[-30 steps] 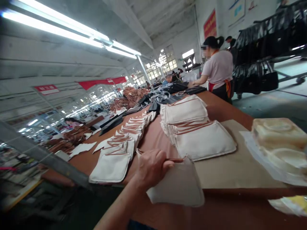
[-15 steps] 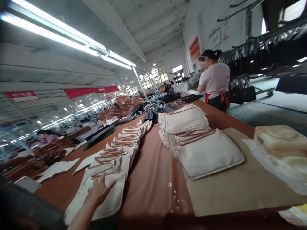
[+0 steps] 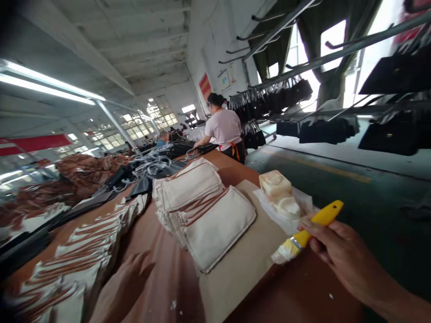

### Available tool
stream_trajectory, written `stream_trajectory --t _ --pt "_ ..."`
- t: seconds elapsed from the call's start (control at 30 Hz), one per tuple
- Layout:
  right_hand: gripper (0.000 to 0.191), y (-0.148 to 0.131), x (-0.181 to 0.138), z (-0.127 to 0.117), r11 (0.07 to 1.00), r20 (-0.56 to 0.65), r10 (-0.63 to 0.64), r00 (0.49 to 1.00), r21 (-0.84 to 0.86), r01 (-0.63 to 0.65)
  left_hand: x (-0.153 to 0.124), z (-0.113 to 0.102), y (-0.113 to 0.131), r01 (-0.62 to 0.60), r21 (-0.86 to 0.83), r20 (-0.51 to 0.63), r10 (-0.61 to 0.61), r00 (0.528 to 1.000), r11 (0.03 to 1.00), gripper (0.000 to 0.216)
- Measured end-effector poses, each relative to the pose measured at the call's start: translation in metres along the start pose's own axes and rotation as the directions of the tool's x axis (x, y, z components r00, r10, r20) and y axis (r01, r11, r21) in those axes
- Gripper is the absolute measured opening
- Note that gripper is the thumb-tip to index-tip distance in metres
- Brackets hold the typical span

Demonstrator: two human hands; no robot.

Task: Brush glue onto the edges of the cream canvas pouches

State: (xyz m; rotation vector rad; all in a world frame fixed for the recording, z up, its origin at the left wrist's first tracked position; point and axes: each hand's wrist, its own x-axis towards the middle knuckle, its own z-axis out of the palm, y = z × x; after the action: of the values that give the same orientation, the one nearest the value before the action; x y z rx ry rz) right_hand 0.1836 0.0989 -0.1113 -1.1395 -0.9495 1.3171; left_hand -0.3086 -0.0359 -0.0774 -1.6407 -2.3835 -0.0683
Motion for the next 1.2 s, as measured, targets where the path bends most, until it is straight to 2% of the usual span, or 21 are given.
stream_trajectory --t 0.07,0.13,0.23,0.33,0.5,0.6,0.7,0.83,0.9,1.03,1.1,1.2 --pt "0.027 -0.004 0.003 -0.003 0.999 -0.018 0.03 0.999 0.042 -0.03 0.046 0.006 0.069 -0.181 -0.09 0.009 0.182 0.983 0.979 0.035" --pt "0.026 -0.009 0.006 -0.01 0.997 -0.036 0.03 0.999 0.066 -0.028 0.086 0.017 0.132 -0.238 -0.119 0.005 0.24 0.971 0.964 0.036" --pt "0.024 -0.013 0.011 -0.03 0.995 -0.079 0.045 0.996 0.097 -0.038 0.136 0.037 0.199 -0.19 -0.129 0.035 0.196 0.98 0.973 0.035" --pt "0.022 -0.01 0.017 -0.052 0.991 -0.137 0.082 0.987 0.116 -0.066 0.17 0.057 0.236 -0.088 -0.115 0.08 0.098 0.992 0.989 0.031" --pt "0.024 -0.001 0.031 -0.073 0.986 -0.155 0.091 0.984 0.154 -0.067 0.192 0.069 0.263 0.015 -0.113 0.128 -0.001 0.992 0.993 0.036" --pt "0.027 0.004 0.04 -0.074 0.974 -0.135 0.089 0.987 0.22 -0.058 0.193 0.062 0.27 -0.012 -0.17 0.187 0.044 0.981 0.985 0.039" --pt "0.029 0.006 0.048 -0.071 0.964 -0.098 0.086 0.991 0.26 -0.058 0.185 0.047 0.274 -0.092 -0.265 0.228 0.155 0.961 0.96 0.04" --pt "0.031 0.0 0.056 -0.066 0.954 -0.067 0.018 0.998 0.3 0.003 0.15 0.026 0.278 -0.179 -0.397 0.223 0.283 0.933 0.9 0.047" --pt "0.029 -0.007 0.059 -0.061 0.948 -0.044 -0.026 0.999 0.316 0.038 0.124 0.018 0.278 -0.228 -0.486 0.158 0.341 0.927 0.844 0.046" --pt "0.027 -0.019 0.057 -0.047 0.942 0.019 -0.122 0.992 0.318 0.11 0.075 0.01 0.28 -0.349 -0.587 -0.017 0.42 0.907 0.731 0.031" --pt "0.026 -0.021 0.053 -0.037 0.941 0.064 -0.179 0.982 0.302 0.152 0.058 0.008 0.282 -0.352 -0.617 -0.039 0.419 0.907 0.704 0.029" --pt "0.026 -0.023 0.048 -0.021 0.948 0.123 -0.252 0.96 0.23 0.219 0.045 0.003 0.288 -0.303 -0.692 -0.007 0.413 0.911 0.655 0.031"
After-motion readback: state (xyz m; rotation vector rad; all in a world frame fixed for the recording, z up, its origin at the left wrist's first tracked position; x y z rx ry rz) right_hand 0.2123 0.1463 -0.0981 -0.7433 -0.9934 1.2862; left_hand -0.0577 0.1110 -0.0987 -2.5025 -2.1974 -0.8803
